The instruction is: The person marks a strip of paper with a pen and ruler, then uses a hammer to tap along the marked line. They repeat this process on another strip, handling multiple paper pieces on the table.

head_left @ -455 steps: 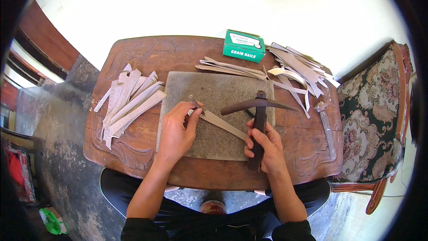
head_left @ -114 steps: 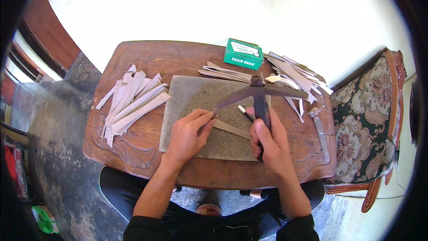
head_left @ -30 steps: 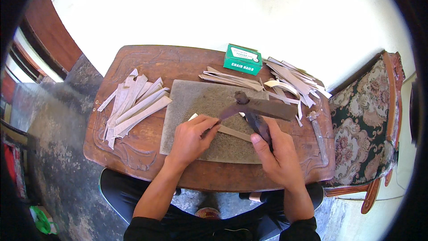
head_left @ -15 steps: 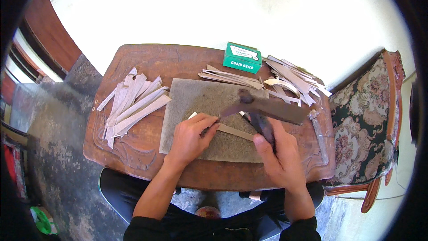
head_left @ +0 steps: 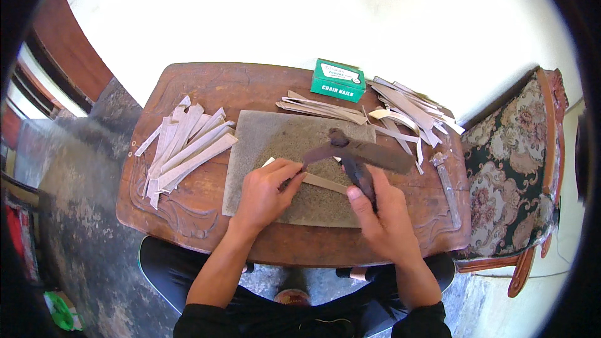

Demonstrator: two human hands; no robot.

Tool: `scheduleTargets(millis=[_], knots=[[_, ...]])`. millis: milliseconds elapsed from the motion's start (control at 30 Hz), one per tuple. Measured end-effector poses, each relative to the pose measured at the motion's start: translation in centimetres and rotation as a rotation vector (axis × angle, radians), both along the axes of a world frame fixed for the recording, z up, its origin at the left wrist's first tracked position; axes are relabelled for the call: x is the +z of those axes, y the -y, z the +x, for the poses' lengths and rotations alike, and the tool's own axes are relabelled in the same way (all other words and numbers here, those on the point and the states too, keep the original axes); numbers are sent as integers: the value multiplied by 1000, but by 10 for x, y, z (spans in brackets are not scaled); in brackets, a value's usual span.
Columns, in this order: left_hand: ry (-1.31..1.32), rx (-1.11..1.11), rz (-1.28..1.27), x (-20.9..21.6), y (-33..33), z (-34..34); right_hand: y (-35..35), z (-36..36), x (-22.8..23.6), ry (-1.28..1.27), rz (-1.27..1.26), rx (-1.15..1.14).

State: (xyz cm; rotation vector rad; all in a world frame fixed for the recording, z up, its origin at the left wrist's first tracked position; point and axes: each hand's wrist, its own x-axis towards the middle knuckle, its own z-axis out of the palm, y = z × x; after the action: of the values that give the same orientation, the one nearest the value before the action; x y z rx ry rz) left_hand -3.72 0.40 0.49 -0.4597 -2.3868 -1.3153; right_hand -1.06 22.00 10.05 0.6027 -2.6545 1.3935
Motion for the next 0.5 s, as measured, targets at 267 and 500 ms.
scheduleTargets(millis=[267,500], knots=[[26,22,22,-2,-1,-3,-13,-26,-59,362,-492,-126],[91,30,64,-2,1,-2,-8,-30,-61,402,-418,-82]])
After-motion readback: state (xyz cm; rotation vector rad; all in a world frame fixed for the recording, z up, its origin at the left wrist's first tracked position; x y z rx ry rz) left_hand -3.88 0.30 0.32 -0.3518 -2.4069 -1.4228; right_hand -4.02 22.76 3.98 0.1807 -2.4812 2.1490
